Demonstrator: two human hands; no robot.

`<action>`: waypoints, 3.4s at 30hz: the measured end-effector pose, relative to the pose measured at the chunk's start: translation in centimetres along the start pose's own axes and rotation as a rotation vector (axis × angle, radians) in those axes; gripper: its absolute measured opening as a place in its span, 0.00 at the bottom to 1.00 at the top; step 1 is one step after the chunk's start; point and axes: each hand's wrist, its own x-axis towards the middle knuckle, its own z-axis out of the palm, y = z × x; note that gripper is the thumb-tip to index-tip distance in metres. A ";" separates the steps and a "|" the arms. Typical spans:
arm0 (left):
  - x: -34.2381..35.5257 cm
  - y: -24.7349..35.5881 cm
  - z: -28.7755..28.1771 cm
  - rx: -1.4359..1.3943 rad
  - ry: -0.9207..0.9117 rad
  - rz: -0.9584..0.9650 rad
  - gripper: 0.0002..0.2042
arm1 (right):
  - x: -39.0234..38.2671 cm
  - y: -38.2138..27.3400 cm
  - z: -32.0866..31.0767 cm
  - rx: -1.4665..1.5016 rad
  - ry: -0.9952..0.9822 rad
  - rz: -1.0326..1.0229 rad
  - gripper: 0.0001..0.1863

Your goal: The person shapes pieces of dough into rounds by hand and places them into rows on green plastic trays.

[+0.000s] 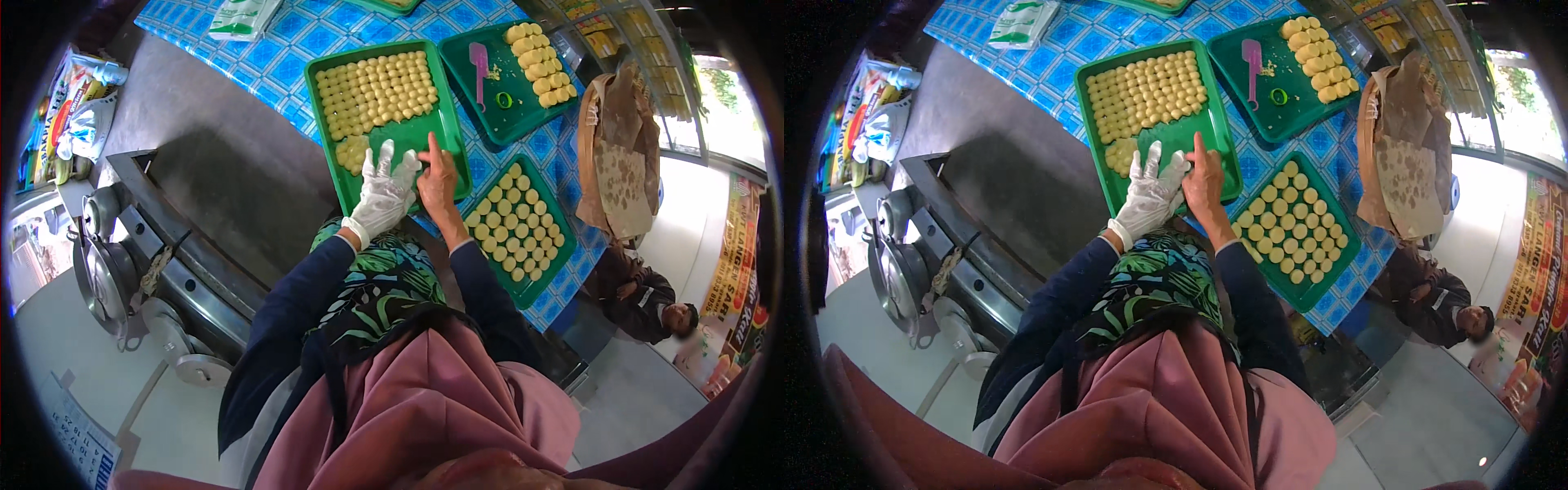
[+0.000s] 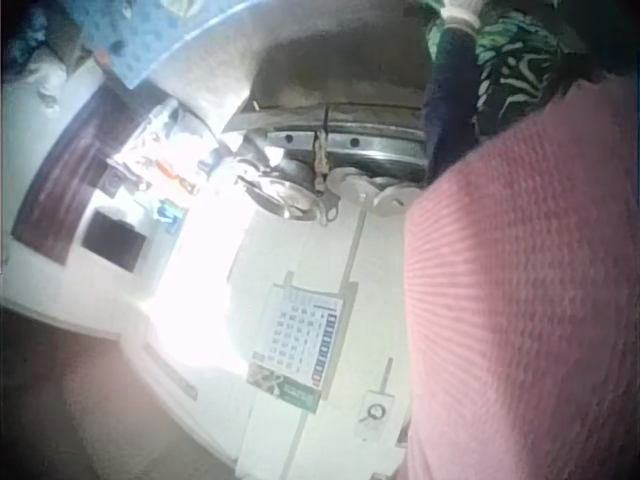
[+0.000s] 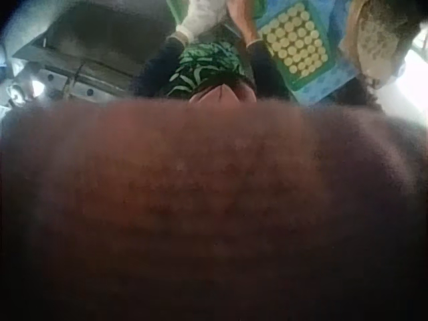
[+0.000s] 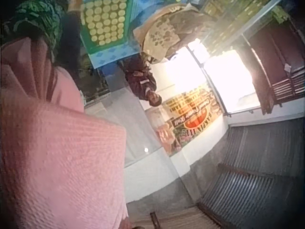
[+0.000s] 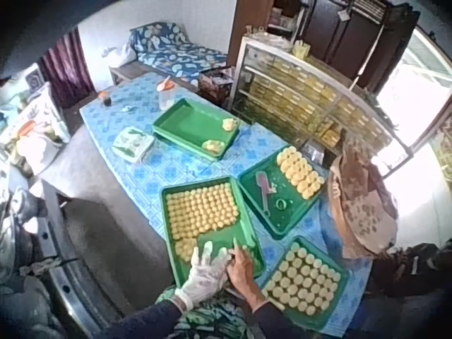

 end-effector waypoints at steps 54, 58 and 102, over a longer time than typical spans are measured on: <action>2.8 -1.2 -1.6 0.148 -0.067 -0.049 0.26 | 2.0 0.2 -2.6 -0.574 -0.327 -0.128 0.30; 1.9 -1.4 -2.4 -0.037 -0.027 -0.094 0.24 | 2.0 -0.3 -2.5 -0.552 -0.309 -0.190 0.29; 3.7 0.4 -2.9 0.163 -0.069 -0.022 0.34 | 4.1 0.0 -8.0 -0.037 0.023 -0.048 0.19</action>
